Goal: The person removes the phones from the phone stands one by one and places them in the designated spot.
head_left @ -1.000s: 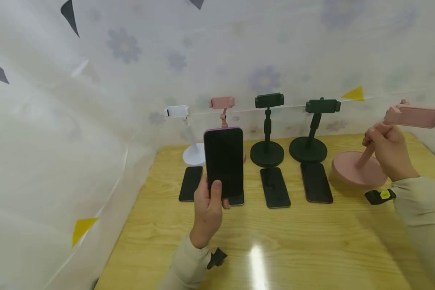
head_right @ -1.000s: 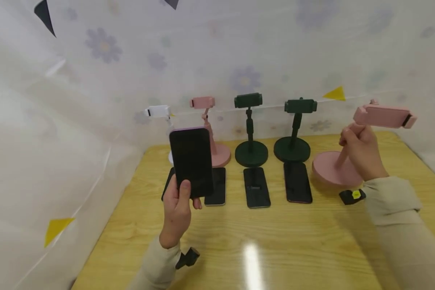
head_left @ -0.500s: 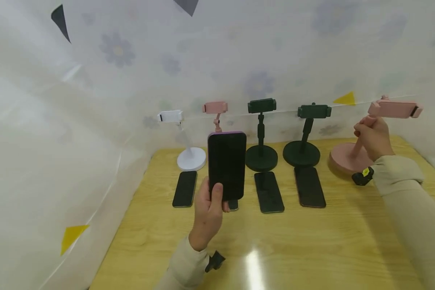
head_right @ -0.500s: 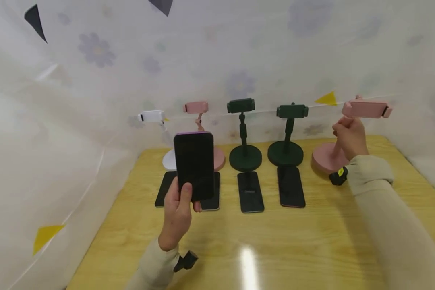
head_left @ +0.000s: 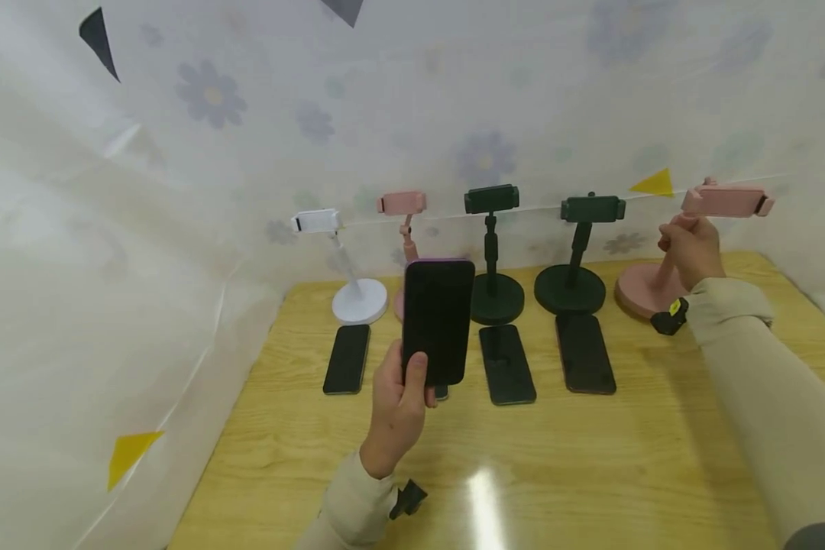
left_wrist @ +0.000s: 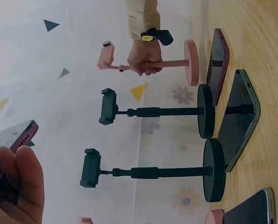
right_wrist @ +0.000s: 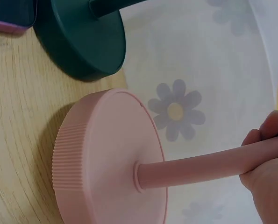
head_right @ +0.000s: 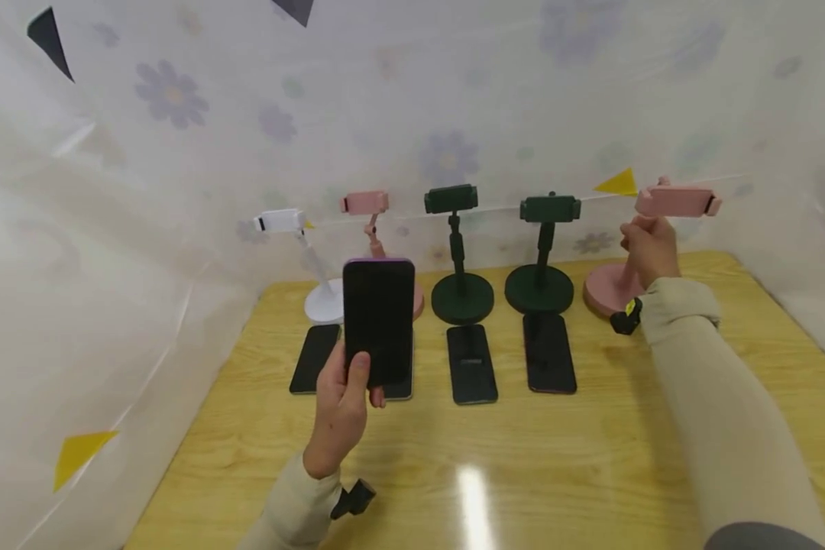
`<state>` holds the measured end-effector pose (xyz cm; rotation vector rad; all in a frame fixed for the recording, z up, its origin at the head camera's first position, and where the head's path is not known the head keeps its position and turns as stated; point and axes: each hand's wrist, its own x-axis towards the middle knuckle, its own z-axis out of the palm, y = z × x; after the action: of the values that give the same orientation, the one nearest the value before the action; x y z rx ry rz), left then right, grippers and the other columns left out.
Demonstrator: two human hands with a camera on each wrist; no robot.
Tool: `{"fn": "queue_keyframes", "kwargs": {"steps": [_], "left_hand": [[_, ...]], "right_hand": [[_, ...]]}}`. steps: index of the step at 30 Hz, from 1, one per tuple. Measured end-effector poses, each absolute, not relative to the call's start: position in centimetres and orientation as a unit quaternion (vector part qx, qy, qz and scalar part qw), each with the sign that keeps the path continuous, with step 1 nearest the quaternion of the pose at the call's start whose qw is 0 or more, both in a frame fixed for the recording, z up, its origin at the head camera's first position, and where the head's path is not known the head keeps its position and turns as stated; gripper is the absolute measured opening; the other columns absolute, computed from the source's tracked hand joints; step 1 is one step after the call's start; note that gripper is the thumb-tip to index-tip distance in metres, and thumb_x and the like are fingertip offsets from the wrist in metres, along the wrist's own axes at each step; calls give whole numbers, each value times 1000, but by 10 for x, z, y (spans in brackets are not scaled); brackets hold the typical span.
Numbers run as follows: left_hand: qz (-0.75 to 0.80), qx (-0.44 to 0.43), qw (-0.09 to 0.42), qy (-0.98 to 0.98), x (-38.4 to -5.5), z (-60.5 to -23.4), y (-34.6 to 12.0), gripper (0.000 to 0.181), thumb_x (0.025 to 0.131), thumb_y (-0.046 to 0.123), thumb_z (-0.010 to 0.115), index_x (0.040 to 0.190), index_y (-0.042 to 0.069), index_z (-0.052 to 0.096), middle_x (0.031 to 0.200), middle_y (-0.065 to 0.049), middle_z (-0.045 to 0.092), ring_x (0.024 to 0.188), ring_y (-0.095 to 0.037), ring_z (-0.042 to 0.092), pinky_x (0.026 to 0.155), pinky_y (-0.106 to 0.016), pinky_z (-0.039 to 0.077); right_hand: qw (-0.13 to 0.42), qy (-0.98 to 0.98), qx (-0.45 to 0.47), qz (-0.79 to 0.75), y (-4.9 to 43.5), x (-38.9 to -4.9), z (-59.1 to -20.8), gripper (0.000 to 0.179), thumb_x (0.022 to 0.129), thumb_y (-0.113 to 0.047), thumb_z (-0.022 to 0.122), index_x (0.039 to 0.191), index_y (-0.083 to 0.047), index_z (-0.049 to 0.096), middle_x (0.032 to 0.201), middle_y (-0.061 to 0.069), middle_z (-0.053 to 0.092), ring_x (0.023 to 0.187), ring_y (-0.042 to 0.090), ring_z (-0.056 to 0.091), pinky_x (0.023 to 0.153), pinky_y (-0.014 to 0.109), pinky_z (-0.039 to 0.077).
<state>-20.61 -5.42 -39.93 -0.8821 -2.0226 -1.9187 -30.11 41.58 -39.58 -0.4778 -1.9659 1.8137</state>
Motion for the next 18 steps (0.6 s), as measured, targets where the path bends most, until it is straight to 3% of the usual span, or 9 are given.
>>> {"fn": "queue_keyframes", "kwargs": {"steps": [8, 18], "left_hand": [[-644, -300, 111, -695, -206, -401, -51, 14, 105, 2, 40, 105, -5, 52, 56, -16, 47, 44, -19, 48, 45, -29, 48], [-639, -299, 117, -699, -206, -404, -54, 13, 104, 1, 41, 102, -5, 52, 57, -17, 48, 44, -19, 49, 45, -28, 48]], "right_hand": [[177, -748, -189, 611, 419, -307, -406, 6, 103, -26, 49, 99, -24, 45, 96, -12, 45, 82, -2, 53, 72, 7, 45], [183, -697, -153, 676, 414, -314, -416, 10, 102, -13, 50, 98, -18, 43, 91, -11, 44, 83, 1, 52, 71, 8, 47]]}}
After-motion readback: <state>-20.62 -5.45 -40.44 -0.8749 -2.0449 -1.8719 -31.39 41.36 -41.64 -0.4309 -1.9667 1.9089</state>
